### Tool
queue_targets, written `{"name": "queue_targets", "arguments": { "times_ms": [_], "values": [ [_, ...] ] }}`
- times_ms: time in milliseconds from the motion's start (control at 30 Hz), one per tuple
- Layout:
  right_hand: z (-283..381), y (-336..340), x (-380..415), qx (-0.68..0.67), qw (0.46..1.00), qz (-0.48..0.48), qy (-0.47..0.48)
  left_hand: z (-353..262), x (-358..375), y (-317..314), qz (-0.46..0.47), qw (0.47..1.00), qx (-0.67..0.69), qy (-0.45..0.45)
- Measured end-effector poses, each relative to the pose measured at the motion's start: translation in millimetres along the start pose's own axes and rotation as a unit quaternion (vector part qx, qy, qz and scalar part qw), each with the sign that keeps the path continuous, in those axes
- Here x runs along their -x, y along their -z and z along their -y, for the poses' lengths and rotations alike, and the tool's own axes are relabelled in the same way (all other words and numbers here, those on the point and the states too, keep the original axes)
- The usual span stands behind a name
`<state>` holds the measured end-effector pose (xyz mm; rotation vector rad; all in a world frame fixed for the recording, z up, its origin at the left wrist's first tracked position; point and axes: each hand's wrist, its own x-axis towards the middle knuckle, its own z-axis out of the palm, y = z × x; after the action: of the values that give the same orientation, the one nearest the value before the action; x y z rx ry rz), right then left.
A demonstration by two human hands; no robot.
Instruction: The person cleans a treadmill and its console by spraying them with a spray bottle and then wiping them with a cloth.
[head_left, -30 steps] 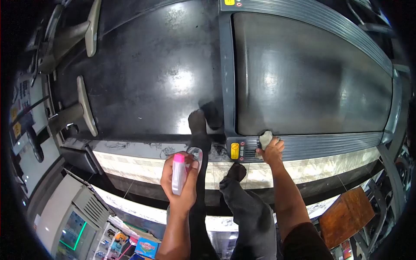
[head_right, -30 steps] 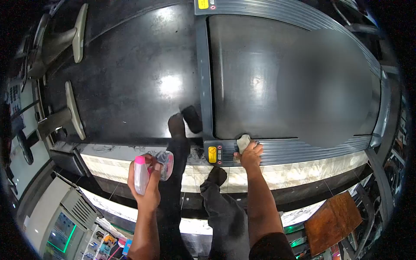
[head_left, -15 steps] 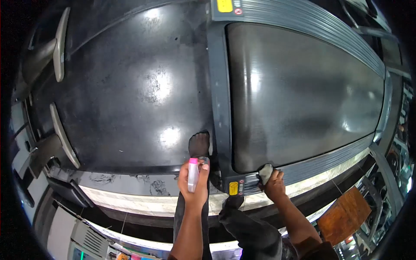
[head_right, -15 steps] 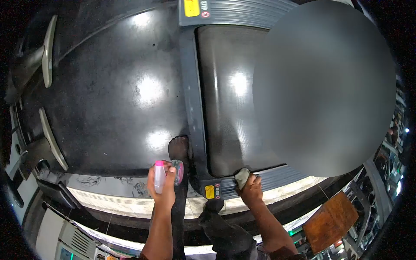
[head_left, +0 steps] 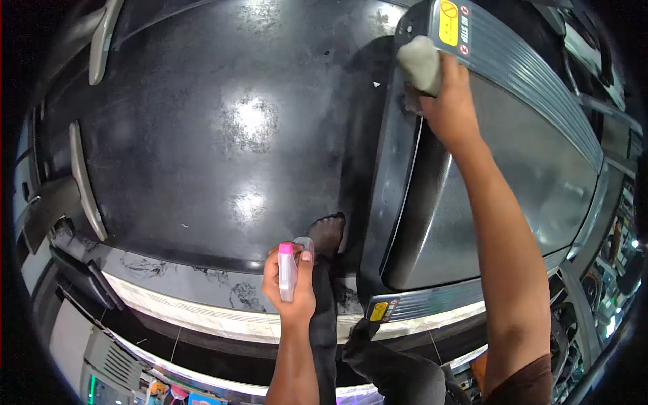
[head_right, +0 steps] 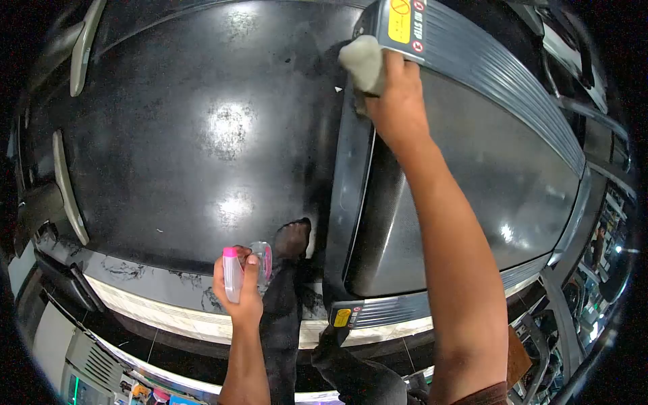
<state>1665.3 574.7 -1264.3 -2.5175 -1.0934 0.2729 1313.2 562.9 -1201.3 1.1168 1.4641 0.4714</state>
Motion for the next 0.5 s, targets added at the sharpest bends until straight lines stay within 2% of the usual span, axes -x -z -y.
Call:
{"name": "queue_targets", "arguments": {
  "times_ms": [33,67,167,267,333,500],
  "values": [
    [2,-11,-4,0.044,0.999,-0.004,0.031,0,-3,3,-0.005,1.0,0.005,0.002],
    [6,-19,2,0.097,0.994,0.034,0.035,4,-6,7,-0.002,1.0,-0.007,-0.019],
    [-9,-51,8,0.271,0.954,0.018,0.128,-7,-13,8,-0.02,0.999,0.044,0.012],
    [9,-69,22,0.401,0.906,0.034,0.127,-3,-19,11,-0.023,0.999,0.024,0.002],
    [16,-75,26,0.445,0.884,0.045,0.138,-8,-21,11,-0.026,0.998,0.048,0.02],
    [11,-66,2,0.445,0.877,0.097,0.157,-10,-32,11,-0.034,0.996,0.073,0.03]
  ]
}}
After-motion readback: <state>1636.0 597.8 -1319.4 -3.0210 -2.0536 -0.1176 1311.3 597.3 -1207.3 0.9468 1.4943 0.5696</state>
